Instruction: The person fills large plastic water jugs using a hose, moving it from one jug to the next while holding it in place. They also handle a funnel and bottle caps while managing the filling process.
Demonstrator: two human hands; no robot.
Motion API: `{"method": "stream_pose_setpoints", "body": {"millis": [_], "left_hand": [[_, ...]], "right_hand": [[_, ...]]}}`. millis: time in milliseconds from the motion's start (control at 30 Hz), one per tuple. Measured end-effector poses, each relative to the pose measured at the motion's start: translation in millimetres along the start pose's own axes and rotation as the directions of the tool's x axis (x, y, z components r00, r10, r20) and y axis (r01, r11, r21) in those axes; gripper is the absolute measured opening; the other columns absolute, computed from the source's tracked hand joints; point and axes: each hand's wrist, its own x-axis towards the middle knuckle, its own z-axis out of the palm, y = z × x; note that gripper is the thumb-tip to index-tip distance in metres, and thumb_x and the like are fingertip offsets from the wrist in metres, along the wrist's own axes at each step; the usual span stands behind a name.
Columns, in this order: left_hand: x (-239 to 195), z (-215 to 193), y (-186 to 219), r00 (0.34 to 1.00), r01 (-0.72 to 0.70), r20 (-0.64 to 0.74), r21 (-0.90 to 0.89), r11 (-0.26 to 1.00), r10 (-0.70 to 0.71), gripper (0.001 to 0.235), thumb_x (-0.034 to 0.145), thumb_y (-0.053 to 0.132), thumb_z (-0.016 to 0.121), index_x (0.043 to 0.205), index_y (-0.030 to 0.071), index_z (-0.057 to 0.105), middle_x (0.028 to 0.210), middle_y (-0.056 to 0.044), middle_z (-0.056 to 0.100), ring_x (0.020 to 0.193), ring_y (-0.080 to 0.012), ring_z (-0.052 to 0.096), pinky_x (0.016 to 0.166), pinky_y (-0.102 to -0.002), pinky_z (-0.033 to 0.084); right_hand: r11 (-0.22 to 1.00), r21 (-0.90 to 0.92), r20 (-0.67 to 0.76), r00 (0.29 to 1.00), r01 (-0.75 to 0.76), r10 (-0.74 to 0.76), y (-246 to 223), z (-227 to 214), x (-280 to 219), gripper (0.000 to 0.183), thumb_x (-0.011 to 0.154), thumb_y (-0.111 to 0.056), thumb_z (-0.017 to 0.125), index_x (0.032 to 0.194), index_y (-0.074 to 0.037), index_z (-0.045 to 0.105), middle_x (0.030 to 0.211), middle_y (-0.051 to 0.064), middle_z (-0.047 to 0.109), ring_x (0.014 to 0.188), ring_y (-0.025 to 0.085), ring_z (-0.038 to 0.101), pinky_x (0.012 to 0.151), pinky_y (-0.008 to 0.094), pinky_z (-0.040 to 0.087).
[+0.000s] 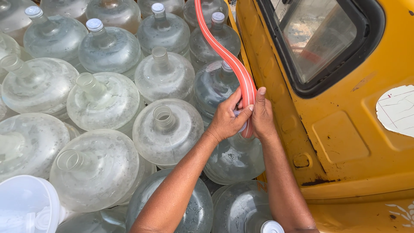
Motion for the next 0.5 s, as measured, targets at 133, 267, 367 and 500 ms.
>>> {"method": "stream_pose_setpoints", "body": {"millis": [133,267,367,500], "left_hand": [[-0.8,-0.8,-2.9,0.999,-0.04,-0.007,-0.026,0.999,0.04,0.052,0.101,0.022,0.066,0.149,0.01,0.051,0.111,-0.006,0.073,0.104,-0.016,0.071,0.095,-0.033,0.058],[-0.5,-2.3,-1.6,0.999,-0.051,-0.017,-0.01,0.999,0.051,0.054,0.1,0.021,0.066,0.15,0.01,0.048,0.111,-0.006,0.072,0.103,-0.0163,0.071,0.094,-0.034,0.058],[-0.5,-2.7,-1.5,0.999,-0.044,-0.018,-0.015,0.999,0.044,0.056,0.099,0.021,0.066,0.151,0.011,0.046,0.11,-0.006,0.072,0.102,-0.0155,0.071,0.093,-0.033,0.058],[-0.6,-5.2,-3.4,0.999,-0.044,-0.011,-0.008,0.999,0.044,0.048,0.1,0.021,0.067,0.145,0.01,0.053,0.105,-0.005,0.071,0.099,-0.0149,0.07,0.092,-0.033,0.058]], "right_hand": [[0.999,-0.03,0.011,1.0,-0.02,0.02,-3.3,0.1,0.8,0.075,0.105,-0.067,0.03,0.087,-0.003,0.065,0.078,0.007,0.064,0.07,0.012,0.064,0.064,0.025,0.057],[1.0,-0.021,0.014,1.0,-0.014,0.014,-6.1,3.0,0.8,0.075,0.105,-0.067,0.03,0.09,-0.003,0.065,0.08,0.007,0.065,0.072,0.012,0.064,0.065,0.025,0.057],[1.0,-0.029,0.008,1.0,-0.012,0.012,-5.0,4.6,0.5,0.075,0.105,-0.067,0.03,0.091,-0.003,0.065,0.081,0.007,0.066,0.074,0.011,0.064,0.067,0.025,0.057],[1.0,-0.019,0.02,1.0,-0.021,0.021,-3.0,4.2,2.6,0.075,0.106,-0.067,0.029,0.089,-0.003,0.065,0.079,0.007,0.064,0.071,0.012,0.063,0.065,0.026,0.057]]}}
